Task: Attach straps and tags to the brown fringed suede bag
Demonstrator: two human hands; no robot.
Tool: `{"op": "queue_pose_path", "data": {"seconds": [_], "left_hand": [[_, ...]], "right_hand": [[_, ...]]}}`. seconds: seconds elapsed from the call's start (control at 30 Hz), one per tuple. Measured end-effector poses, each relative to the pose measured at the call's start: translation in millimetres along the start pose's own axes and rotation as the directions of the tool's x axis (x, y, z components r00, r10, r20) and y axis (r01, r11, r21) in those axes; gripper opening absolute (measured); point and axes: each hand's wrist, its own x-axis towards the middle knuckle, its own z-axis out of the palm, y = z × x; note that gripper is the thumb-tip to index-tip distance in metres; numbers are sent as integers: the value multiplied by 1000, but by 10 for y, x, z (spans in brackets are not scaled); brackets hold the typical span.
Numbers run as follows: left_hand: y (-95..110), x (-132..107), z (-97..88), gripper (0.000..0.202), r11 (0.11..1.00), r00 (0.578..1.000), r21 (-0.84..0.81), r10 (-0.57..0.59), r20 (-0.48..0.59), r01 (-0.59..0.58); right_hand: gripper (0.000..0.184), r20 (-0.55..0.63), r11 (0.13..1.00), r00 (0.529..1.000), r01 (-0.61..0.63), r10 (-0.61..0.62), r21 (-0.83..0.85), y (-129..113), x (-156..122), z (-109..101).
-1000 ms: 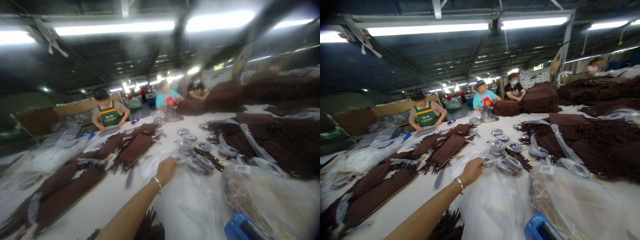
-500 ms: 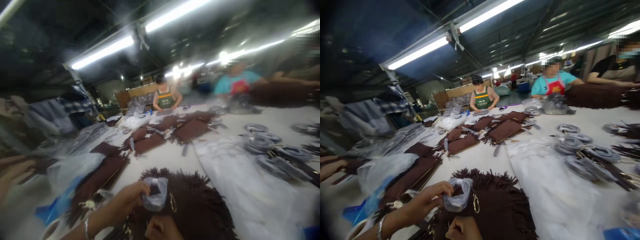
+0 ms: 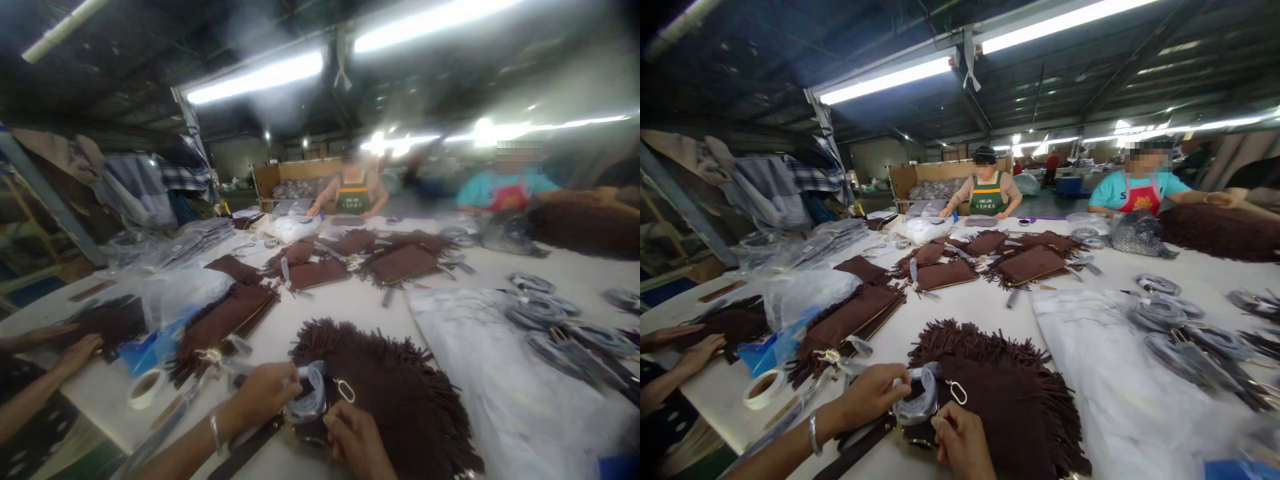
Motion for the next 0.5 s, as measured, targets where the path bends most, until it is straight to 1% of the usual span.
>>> {"op": "queue_pose_path", "data": {"seconds": [0.07,0.1,0.17,0.2,0.23,0.3,0.37,0.43,0.5], "left_hand": [[117,92,46,16,997,993,67,43,-111,-36],[175,150,100,17,994,986,84,86,-140,-74],[257,282,251,22,981,974,123,170,-146,-153],[272,354,339,26,975,975,147,183,-128,-164],[269,424,425,28,975,980,165,169,-105,-150],[221,543,574,23,982,992,169,99,-74,-85],[152,607,670,18,989,996,144,51,-70,-41],[102,598,713,17,992,996,119,51,-73,-42],[86,524,724,16,993,996,102,65,-62,-59]], "right_hand": [[33,-16,1000,1000,-10,10,2,26,17,27],[33,-23,1000,1000,-18,18,-3,36,22,37],[34,-34,999,999,-36,35,-17,48,29,47],[34,-40,999,998,-41,40,-27,50,31,49],[34,-48,998,998,-46,44,-38,52,34,49],[33,-69,997,996,-55,51,-52,60,40,51],[32,-91,997,994,-61,56,-48,79,48,56],[31,-101,998,993,-61,58,-29,104,54,67],[30,-117,998,991,-60,57,-20,118,54,78]]}}
